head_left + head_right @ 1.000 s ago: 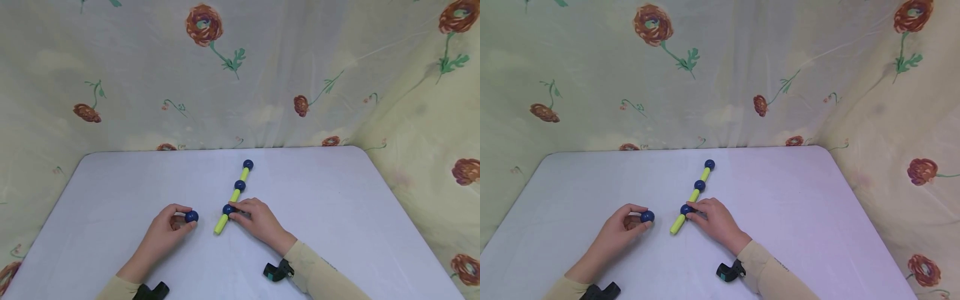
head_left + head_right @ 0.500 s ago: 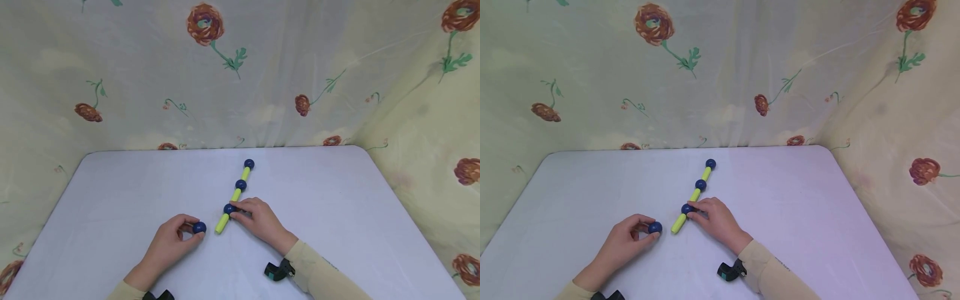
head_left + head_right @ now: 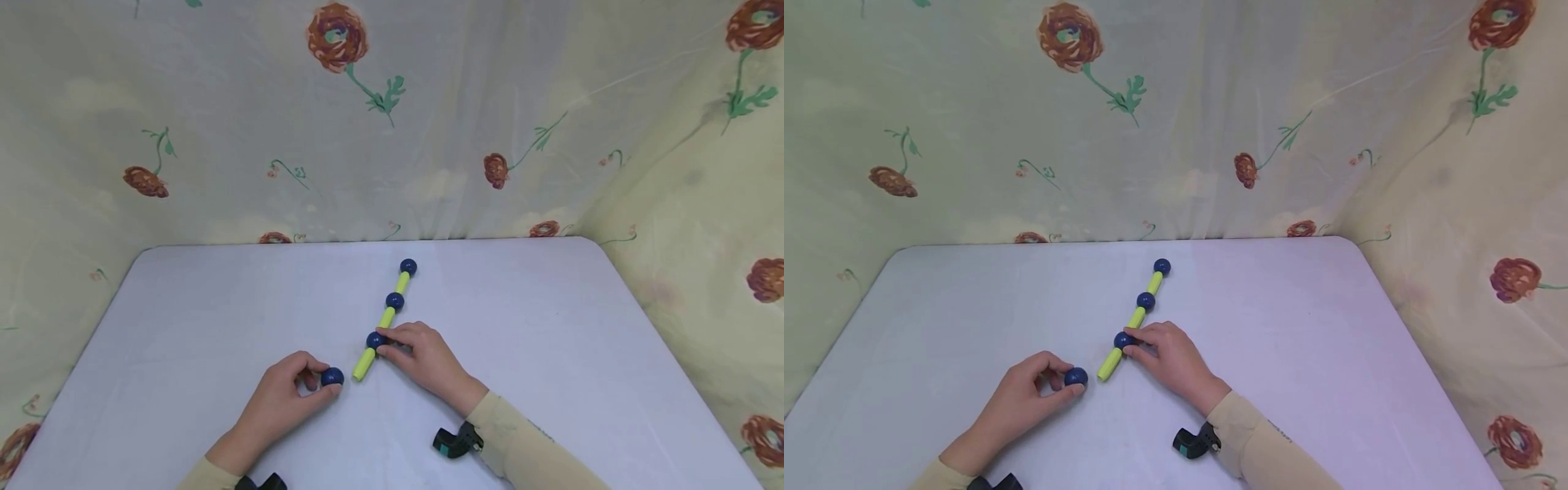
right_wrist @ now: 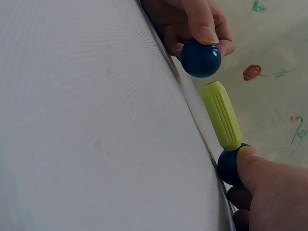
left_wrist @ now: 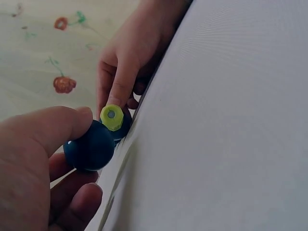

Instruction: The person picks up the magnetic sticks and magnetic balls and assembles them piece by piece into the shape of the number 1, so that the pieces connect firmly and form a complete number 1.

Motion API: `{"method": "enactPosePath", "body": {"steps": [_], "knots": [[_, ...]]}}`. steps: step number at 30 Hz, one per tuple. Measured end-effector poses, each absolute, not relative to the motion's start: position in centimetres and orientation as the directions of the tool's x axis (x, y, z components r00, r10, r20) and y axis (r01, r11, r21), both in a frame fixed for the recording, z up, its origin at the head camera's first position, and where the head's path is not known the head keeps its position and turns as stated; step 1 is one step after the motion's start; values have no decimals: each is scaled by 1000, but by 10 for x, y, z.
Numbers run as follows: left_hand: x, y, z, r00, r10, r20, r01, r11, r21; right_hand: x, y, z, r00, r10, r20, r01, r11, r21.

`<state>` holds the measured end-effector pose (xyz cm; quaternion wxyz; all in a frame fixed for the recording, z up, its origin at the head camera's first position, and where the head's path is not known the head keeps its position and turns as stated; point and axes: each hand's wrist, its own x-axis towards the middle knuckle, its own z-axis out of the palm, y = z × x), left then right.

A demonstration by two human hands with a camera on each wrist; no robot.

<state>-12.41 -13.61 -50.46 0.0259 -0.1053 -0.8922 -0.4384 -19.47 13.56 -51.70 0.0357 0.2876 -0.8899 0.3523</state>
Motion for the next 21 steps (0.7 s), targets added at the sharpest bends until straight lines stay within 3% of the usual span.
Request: {"method": "enactPosePath", "body": {"steps": [6, 14, 21], "knots": [[-123, -131, -505, -979, 177, 101, 191, 627, 755, -196, 135, -518, -834, -486, 260, -533, 593, -604], [-120, -124, -510, -957, 221, 190, 288, 625, 726, -196, 136, -517, -827, -487, 282, -547, 577, -606], [-118, -117, -509, -954, 211, 212, 299, 639, 709, -196, 136, -518, -832, -482, 274, -538, 583, -609]]}}
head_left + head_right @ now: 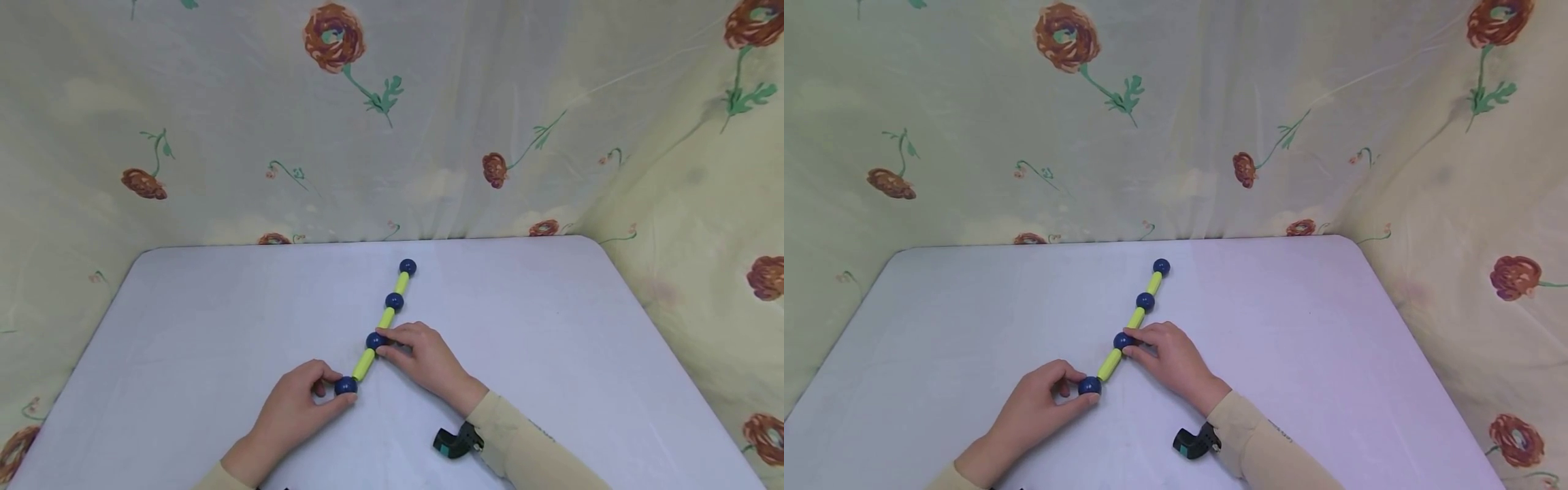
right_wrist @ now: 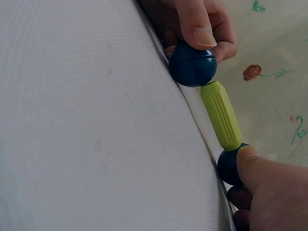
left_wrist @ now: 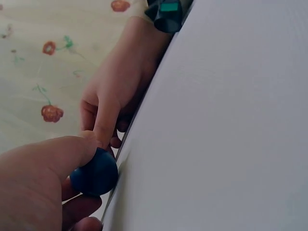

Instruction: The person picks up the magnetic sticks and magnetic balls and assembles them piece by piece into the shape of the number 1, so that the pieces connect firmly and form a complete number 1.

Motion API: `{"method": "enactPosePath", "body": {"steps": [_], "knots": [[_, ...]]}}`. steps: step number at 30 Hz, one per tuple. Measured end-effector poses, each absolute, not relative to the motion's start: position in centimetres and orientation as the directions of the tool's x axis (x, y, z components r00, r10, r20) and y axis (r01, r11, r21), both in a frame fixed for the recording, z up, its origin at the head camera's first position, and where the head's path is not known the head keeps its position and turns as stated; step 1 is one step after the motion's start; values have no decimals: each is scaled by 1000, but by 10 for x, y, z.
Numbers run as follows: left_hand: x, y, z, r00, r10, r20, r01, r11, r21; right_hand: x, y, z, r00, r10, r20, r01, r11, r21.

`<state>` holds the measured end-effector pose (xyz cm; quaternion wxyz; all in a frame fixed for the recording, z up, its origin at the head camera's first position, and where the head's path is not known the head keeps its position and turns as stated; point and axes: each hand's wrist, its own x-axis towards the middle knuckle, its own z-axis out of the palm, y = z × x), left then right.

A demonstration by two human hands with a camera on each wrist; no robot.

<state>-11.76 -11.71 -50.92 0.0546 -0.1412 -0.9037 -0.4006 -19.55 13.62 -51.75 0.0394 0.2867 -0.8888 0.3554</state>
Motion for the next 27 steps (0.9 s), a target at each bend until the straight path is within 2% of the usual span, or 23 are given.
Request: {"method": "enactPosePath", "body": {"steps": [22, 27], "knots": [[-115, -108, -506, -954, 212, 210, 299, 668, 682, -194, 135, -514, -840, -466, 279, -529, 586, -614], [-114, -107, -506, -961, 211, 180, 277, 688, 671, -202, 139, -513, -881, -395, 258, -455, 562, -691]]}}
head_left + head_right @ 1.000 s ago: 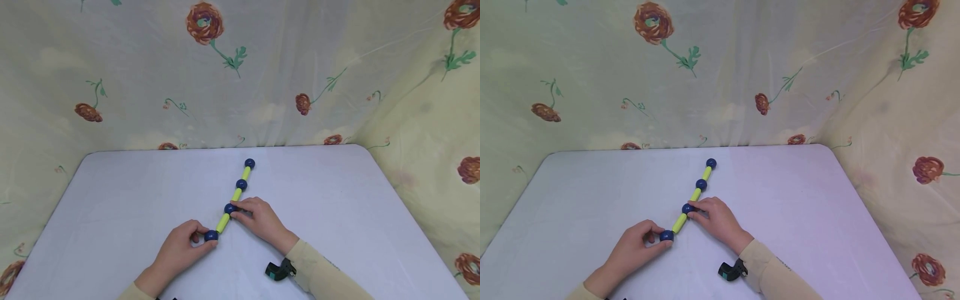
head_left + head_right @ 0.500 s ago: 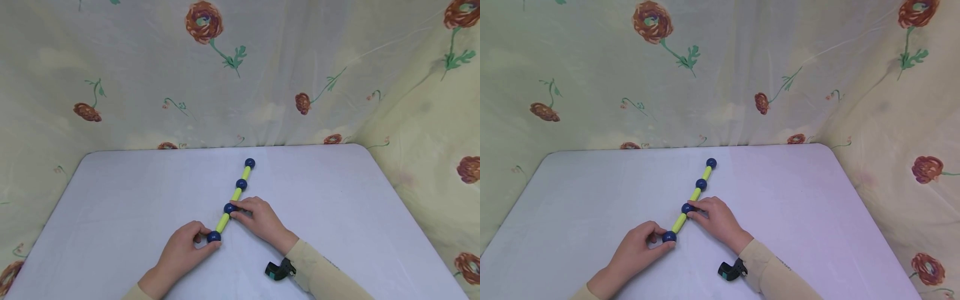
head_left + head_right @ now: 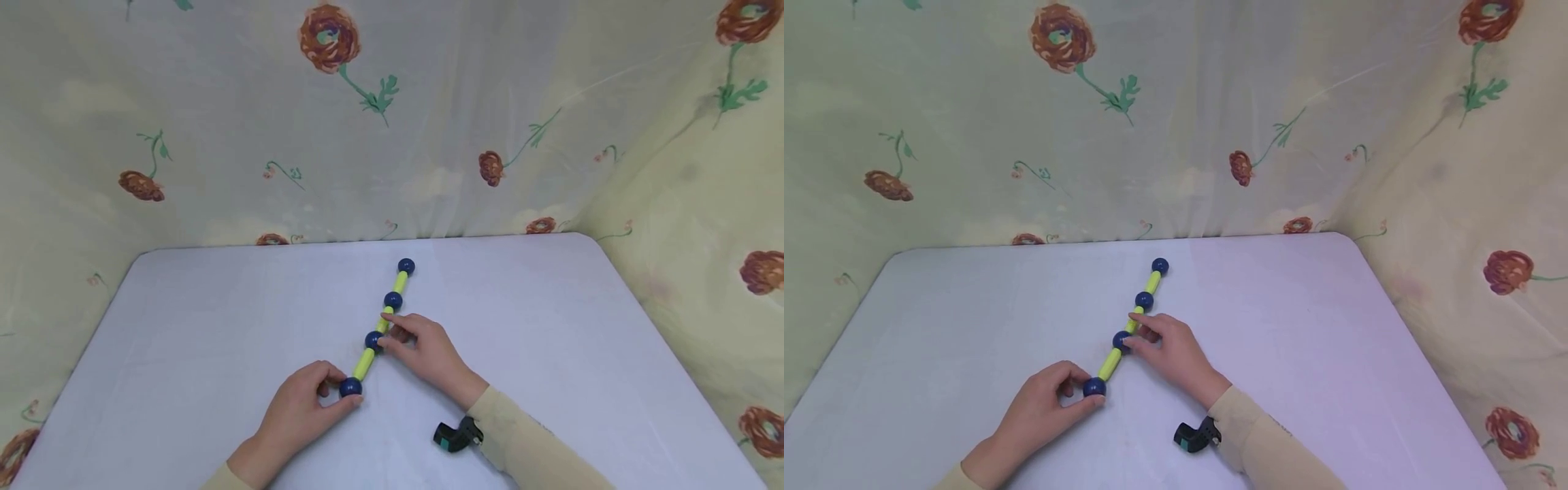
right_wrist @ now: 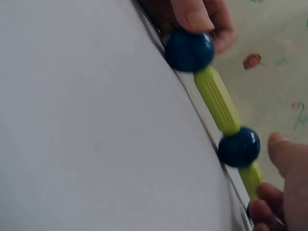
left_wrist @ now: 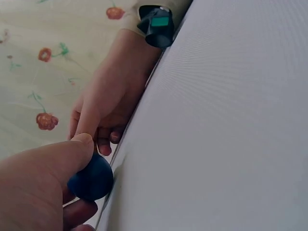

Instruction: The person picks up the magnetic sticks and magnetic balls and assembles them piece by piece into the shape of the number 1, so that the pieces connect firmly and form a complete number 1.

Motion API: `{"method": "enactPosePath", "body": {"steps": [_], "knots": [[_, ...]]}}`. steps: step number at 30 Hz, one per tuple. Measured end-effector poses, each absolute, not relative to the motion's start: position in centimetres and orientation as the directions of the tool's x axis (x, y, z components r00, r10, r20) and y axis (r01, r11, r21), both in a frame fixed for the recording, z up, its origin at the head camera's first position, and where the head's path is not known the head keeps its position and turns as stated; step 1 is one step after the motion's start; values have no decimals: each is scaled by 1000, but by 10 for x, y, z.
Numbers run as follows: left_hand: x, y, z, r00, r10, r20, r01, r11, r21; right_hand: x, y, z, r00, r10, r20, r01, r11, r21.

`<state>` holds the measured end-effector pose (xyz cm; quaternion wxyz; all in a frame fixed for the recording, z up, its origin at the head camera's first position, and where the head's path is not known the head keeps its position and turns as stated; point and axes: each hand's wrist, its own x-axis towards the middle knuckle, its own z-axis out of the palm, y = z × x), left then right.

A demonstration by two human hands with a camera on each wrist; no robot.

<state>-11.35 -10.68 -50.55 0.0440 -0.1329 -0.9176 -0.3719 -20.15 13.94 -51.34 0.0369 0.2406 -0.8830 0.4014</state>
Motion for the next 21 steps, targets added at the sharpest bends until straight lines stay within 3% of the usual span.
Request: {"method": "enactPosePath", "body": {"steps": [7, 12, 21], "knots": [[-113, -109, -509, -956, 249, 156, 291, 721, 629, -231, 146, -510, -934, -283, 216, -353, 648, -675], [-108, -111, -507, -938, 313, 152, 335, 697, 633, -244, 140, -504, -923, -356, 147, -364, 682, -634], [-89, -120, -494, -931, 364, 10, 283, 705, 650, -248, 111, -505, -873, -469, 135, -434, 620, -654]]}}
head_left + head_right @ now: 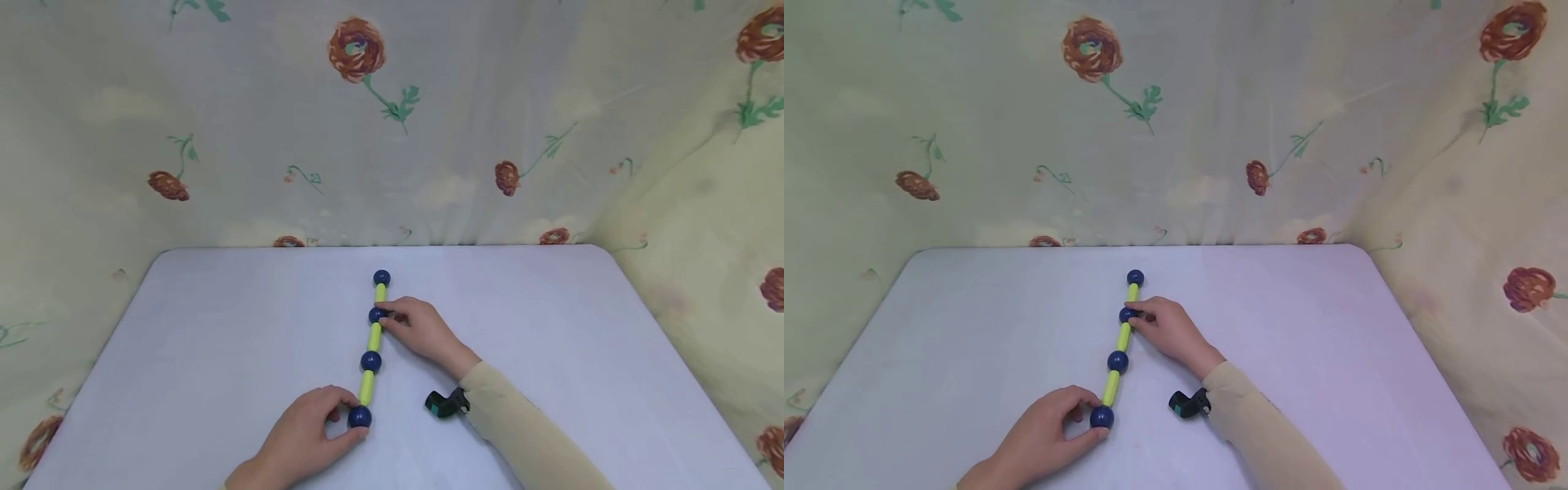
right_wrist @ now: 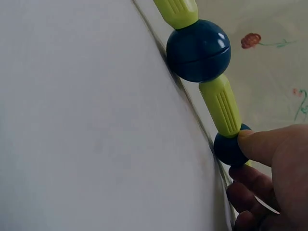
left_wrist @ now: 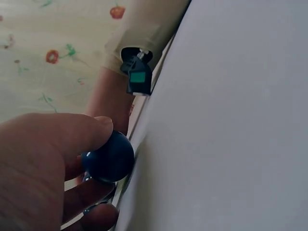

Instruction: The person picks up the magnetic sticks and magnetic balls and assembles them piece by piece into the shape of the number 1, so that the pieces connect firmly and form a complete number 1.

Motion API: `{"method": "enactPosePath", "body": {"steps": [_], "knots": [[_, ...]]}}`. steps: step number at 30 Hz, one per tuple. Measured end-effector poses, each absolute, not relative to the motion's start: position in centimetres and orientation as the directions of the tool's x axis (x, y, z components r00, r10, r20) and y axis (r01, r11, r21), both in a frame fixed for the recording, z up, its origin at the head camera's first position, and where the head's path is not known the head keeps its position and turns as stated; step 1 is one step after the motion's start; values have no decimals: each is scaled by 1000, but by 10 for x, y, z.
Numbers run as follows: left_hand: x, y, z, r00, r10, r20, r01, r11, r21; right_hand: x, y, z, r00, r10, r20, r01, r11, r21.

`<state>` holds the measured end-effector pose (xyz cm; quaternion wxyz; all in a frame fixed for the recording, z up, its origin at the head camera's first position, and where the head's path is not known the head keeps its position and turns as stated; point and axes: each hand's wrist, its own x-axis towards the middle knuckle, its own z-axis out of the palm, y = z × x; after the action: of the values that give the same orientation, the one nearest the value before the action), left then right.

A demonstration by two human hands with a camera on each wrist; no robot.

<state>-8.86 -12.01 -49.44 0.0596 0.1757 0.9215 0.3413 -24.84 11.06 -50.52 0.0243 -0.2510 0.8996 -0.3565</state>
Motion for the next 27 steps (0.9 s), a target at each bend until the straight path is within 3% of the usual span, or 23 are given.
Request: {"method": "enactPosePath", "body": {"steps": [6, 27], "knots": [[-82, -119, -490, -927, 373, -33, 262, 709, 655, -246, 101, -506, -852, -502, 151, -460, 578, -674], [-78, -112, -492, -932, 361, -16, 260, 700, 665, -241, 101, -509, -856, -491, 160, -461, 585, -667]]}}
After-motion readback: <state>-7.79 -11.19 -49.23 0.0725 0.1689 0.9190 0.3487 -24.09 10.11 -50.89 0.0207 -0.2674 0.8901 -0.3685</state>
